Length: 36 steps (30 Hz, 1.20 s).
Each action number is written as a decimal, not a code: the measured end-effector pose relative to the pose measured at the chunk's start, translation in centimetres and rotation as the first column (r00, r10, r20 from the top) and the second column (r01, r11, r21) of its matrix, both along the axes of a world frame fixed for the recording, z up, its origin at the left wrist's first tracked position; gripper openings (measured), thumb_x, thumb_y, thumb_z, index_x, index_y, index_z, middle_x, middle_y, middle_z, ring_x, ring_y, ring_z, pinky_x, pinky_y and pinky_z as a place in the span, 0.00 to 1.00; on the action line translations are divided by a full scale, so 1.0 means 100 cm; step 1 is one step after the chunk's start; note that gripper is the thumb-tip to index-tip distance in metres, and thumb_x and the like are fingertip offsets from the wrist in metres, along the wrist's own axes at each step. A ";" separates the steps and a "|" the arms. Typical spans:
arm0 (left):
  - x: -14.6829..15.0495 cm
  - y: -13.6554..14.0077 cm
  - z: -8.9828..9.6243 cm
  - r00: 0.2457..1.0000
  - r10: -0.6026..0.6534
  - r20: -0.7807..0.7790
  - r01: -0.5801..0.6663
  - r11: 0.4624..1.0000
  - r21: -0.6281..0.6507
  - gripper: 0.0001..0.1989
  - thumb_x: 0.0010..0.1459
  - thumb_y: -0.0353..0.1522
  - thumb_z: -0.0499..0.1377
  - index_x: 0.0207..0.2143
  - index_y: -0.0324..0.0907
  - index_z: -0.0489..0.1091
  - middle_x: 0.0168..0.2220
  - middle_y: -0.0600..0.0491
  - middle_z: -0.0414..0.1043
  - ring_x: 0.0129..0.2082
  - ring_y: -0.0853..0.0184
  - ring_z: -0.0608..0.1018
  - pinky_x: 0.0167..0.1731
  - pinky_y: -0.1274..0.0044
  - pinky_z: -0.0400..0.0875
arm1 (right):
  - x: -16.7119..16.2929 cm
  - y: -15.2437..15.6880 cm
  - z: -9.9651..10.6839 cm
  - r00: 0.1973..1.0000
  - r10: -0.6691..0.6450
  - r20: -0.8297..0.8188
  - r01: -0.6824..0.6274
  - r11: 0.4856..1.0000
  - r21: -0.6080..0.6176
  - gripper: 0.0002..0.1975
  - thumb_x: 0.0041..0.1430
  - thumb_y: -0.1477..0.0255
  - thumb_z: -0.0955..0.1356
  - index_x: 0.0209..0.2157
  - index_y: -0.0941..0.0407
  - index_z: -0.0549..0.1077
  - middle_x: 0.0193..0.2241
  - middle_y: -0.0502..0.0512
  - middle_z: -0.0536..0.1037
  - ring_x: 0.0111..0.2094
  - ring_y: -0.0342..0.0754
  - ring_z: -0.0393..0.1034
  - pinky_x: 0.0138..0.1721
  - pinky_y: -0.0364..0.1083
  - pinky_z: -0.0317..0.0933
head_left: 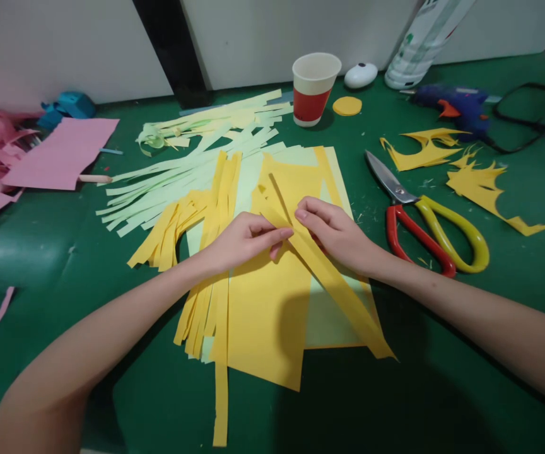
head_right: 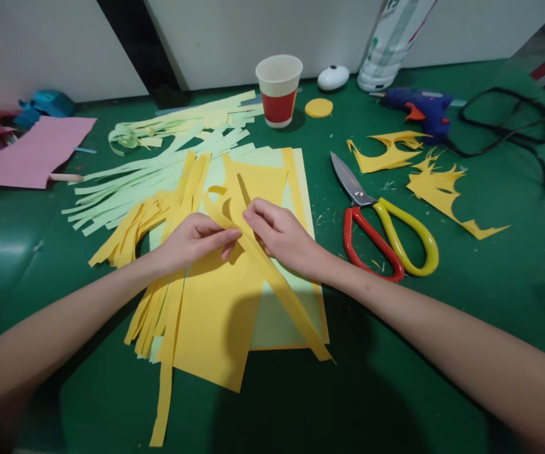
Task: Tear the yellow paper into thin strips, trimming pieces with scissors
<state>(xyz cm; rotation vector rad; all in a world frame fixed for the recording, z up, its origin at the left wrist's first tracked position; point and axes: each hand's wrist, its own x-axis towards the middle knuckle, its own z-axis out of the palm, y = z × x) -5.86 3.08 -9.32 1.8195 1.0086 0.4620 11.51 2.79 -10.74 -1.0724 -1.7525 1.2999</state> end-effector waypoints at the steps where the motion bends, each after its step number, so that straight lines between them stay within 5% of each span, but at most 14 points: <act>1: 0.000 0.000 0.000 1.000 0.010 0.007 -0.010 1.000 0.001 0.20 0.58 0.38 0.52 0.16 0.38 0.66 0.13 0.57 0.61 0.13 0.76 0.57 0.15 0.79 0.51 | 0.000 0.000 0.000 1.000 0.000 -0.005 0.000 1.000 0.006 0.12 0.60 0.68 0.58 0.23 0.55 0.58 0.18 0.44 0.55 0.19 0.39 0.48 0.21 0.42 0.43; 9: 0.001 -0.001 0.000 0.998 -0.052 0.021 0.053 0.995 -0.086 0.17 0.57 0.36 0.54 0.18 0.37 0.67 0.22 0.52 0.73 0.21 0.74 0.71 0.19 0.82 0.58 | 0.001 0.001 0.001 0.999 0.052 -0.008 -0.052 0.999 0.017 0.12 0.57 0.71 0.61 0.20 0.56 0.57 0.18 0.44 0.54 0.21 0.39 0.48 0.22 0.42 0.43; 16: 0.001 -0.001 0.001 0.999 0.003 0.037 -0.001 0.999 -0.054 0.18 0.57 0.35 0.54 0.17 0.36 0.68 0.19 0.54 0.71 0.13 0.78 0.59 0.15 0.80 0.52 | 0.000 0.000 0.000 1.000 0.007 -0.023 -0.007 1.000 -0.027 0.11 0.59 0.70 0.59 0.22 0.55 0.57 0.17 0.43 0.54 0.19 0.39 0.48 0.21 0.42 0.43; 22: 0.000 -0.001 -0.001 0.994 0.062 0.086 -0.056 0.996 -0.074 0.17 0.58 0.35 0.53 0.19 0.37 0.67 0.19 0.54 0.71 0.17 0.75 0.65 0.20 0.80 0.59 | 0.001 0.001 0.000 0.998 0.053 -0.035 -0.053 0.999 0.000 0.13 0.57 0.70 0.61 0.20 0.56 0.56 0.18 0.43 0.53 0.20 0.38 0.46 0.21 0.42 0.41; 27: 0.001 -0.001 0.000 1.000 -0.027 0.004 0.027 0.997 -0.071 0.16 0.57 0.36 0.54 0.20 0.36 0.69 0.20 0.54 0.71 0.14 0.78 0.59 0.15 0.80 0.51 | 0.001 0.001 0.000 0.997 0.060 -0.045 -0.060 0.998 0.002 0.15 0.57 0.72 0.61 0.18 0.56 0.54 0.17 0.43 0.51 0.20 0.38 0.45 0.21 0.42 0.41; 36: 0.001 -0.001 0.001 0.997 0.035 0.072 -0.030 0.997 -0.064 0.17 0.56 0.35 0.54 0.17 0.38 0.68 0.15 0.56 0.65 0.14 0.76 0.58 0.16 0.78 0.51 | 0.001 0.001 0.001 0.996 0.020 -0.090 -0.026 0.998 -0.062 0.15 0.59 0.71 0.60 0.19 0.55 0.54 0.14 0.42 0.53 0.16 0.37 0.46 0.17 0.41 0.41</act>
